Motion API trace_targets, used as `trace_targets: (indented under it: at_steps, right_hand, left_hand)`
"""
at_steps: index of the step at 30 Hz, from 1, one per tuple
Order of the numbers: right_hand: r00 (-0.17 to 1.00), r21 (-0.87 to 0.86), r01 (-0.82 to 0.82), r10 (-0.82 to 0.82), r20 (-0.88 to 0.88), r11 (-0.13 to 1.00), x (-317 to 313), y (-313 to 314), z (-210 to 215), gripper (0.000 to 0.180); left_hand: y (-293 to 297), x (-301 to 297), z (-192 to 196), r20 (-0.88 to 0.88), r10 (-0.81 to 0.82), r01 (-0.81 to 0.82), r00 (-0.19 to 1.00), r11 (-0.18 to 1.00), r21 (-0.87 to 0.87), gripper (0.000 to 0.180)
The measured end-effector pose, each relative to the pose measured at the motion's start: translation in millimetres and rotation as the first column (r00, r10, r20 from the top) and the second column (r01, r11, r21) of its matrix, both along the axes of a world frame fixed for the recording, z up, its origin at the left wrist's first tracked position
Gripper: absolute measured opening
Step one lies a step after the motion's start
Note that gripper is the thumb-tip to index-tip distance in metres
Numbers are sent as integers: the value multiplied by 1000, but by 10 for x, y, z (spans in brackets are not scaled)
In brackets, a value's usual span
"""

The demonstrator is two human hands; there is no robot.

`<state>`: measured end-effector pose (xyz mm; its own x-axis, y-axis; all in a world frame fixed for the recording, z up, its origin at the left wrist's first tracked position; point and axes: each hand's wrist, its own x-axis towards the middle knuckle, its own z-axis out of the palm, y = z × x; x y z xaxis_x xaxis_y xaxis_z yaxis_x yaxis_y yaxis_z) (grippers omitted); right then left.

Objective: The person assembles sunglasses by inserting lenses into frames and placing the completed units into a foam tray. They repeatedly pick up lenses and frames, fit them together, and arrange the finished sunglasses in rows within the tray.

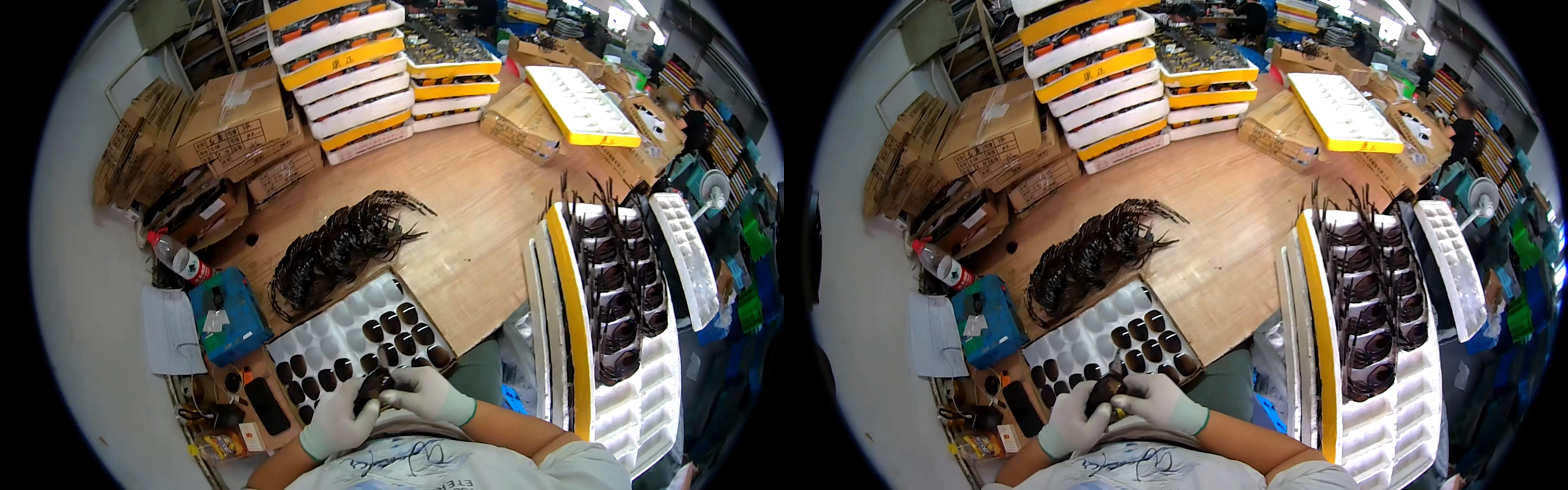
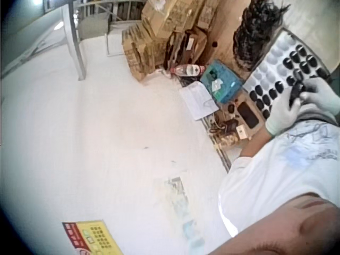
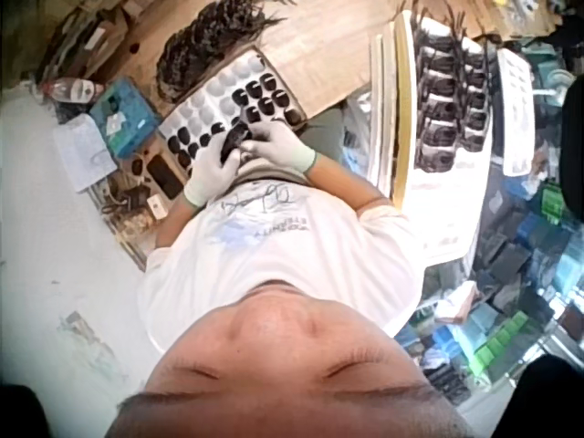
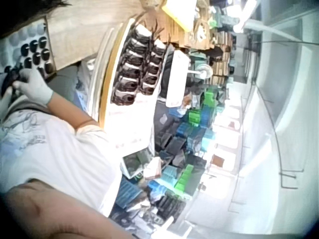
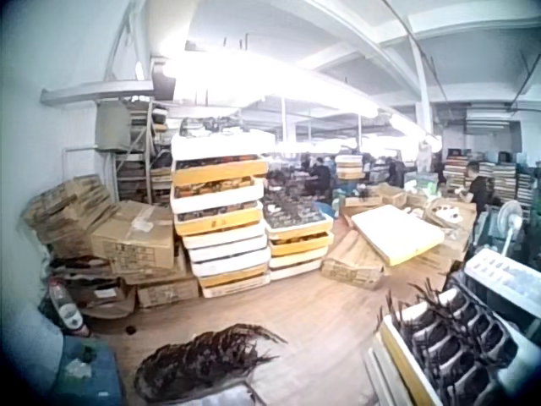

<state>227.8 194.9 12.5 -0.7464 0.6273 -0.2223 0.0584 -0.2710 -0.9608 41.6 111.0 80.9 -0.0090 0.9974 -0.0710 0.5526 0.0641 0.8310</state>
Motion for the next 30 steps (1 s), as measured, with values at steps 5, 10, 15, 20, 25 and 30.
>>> trace_targets:
  at_steps: [5,10,15,20,25,30]
  right_hand:
    - [927,455,274,-358,108,847,208,117,-35,65]
    - [962,391,-214,126,240,895,493,336,124,37]
    - [934,620,-219,-21,356,754,494,395,253,36]
    - [934,531,-18,-175,310,847,490,234,56,58]
    - [978,366,187,-206,15,912,327,86,-93,56]
    - [973,460,-81,-30,229,884,205,109,250,48]
  left_hand:
    - [415,37,85,-235,-287,265,929,957,-120,34]
    - [910,-275,-676,399,-141,277,906,910,-308,43]
    - [1418,-377,-1869,-618,-103,-78,780,963,-259,56]
    - [1329,-302,-1799,-593,8,-162,805,965,-206,63]
    - [1069,-351,-1548,-162,204,-223,965,969,-106,45]
    - [365,-325,-586,616,238,-55,751,952,-301,24]
